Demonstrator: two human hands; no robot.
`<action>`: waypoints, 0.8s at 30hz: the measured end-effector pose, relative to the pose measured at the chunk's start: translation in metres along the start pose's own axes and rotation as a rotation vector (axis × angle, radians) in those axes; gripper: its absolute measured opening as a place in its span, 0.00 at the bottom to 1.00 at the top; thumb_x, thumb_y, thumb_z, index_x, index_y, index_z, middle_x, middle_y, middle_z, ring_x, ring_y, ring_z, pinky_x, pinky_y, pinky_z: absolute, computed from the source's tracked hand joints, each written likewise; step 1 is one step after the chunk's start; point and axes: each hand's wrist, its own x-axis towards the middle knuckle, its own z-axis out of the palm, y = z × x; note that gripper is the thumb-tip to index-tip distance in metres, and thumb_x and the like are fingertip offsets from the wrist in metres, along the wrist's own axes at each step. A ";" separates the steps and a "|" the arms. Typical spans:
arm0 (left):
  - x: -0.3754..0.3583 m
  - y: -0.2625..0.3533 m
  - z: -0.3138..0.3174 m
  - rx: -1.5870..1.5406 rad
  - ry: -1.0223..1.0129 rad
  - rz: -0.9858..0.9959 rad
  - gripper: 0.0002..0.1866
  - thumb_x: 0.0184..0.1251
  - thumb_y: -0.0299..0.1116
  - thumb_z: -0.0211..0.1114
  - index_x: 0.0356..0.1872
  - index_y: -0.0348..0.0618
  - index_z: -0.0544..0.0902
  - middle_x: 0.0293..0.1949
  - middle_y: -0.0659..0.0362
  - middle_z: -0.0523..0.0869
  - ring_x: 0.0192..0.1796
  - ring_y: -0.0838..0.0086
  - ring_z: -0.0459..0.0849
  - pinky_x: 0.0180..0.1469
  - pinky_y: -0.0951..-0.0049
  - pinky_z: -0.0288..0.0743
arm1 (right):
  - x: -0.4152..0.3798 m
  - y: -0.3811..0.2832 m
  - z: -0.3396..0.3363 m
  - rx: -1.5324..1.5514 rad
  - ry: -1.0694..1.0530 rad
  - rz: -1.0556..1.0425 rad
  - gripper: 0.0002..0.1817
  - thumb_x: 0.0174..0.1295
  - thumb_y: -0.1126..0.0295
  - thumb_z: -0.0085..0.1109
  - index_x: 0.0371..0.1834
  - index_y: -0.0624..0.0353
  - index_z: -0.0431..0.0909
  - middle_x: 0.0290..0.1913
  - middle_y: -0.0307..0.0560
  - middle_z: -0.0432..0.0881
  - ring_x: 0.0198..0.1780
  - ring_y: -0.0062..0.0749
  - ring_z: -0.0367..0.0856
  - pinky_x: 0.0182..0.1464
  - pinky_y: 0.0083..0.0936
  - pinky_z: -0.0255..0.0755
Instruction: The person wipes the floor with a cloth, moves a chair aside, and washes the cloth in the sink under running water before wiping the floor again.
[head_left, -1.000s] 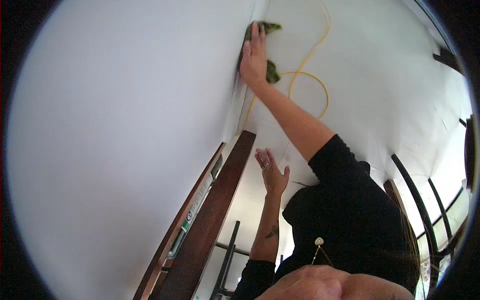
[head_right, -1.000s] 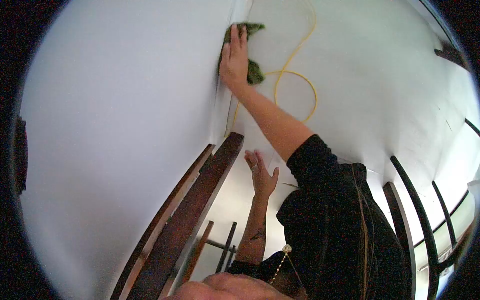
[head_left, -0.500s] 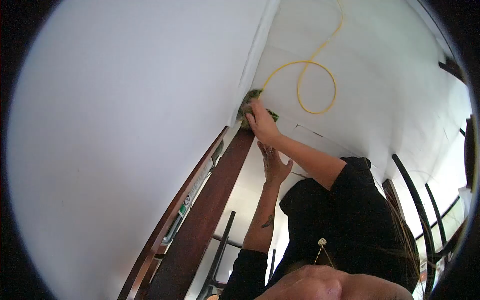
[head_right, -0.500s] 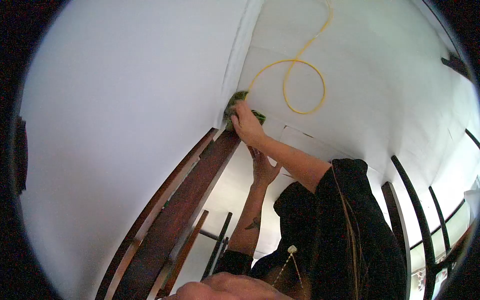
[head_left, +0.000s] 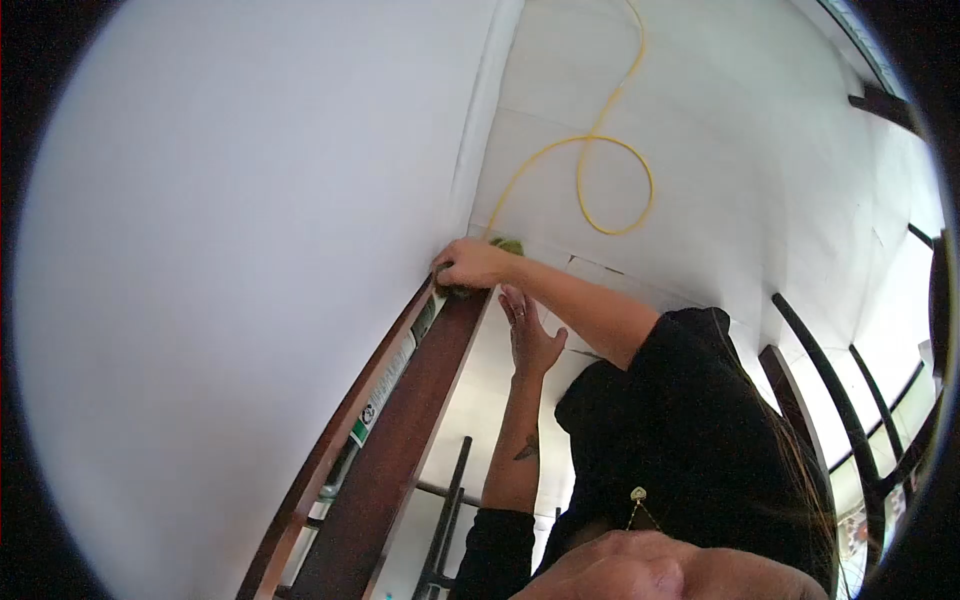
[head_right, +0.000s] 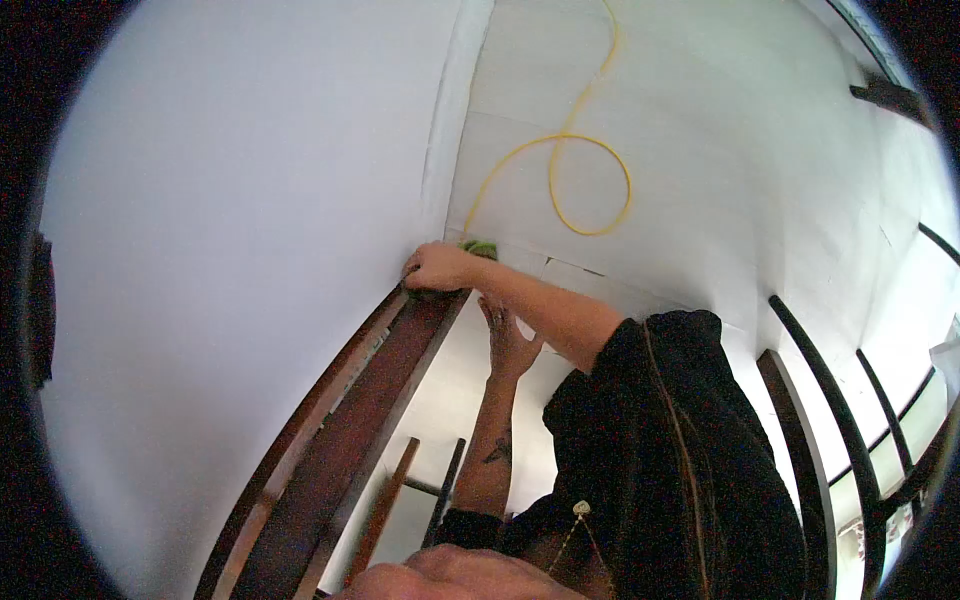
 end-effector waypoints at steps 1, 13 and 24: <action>0.002 -0.004 0.002 0.006 -0.007 0.006 0.57 0.44 0.37 0.72 0.72 0.38 0.41 0.71 0.35 0.36 0.72 0.37 0.35 0.72 0.48 0.40 | -0.007 -0.015 -0.007 0.213 -0.058 0.008 0.20 0.48 0.57 0.51 0.37 0.61 0.81 0.38 0.55 0.81 0.41 0.42 0.79 0.51 0.33 0.70; -0.003 0.016 -0.023 -0.088 -0.066 -0.085 0.60 0.44 0.32 0.73 0.73 0.45 0.36 0.72 0.37 0.32 0.73 0.40 0.35 0.72 0.49 0.42 | -0.030 0.046 -0.166 -0.593 1.075 -0.018 0.14 0.52 0.72 0.51 0.41 0.57 0.81 0.40 0.46 0.81 0.45 0.39 0.76 0.53 0.35 0.69; -0.004 0.009 -0.013 -0.088 -0.047 -0.121 0.59 0.43 0.35 0.71 0.73 0.45 0.38 0.72 0.38 0.35 0.73 0.40 0.34 0.72 0.48 0.42 | 0.014 0.053 0.006 -0.563 -0.035 -0.158 0.09 0.47 0.69 0.55 0.29 0.58 0.82 0.35 0.51 0.81 0.49 0.46 0.74 0.47 0.40 0.70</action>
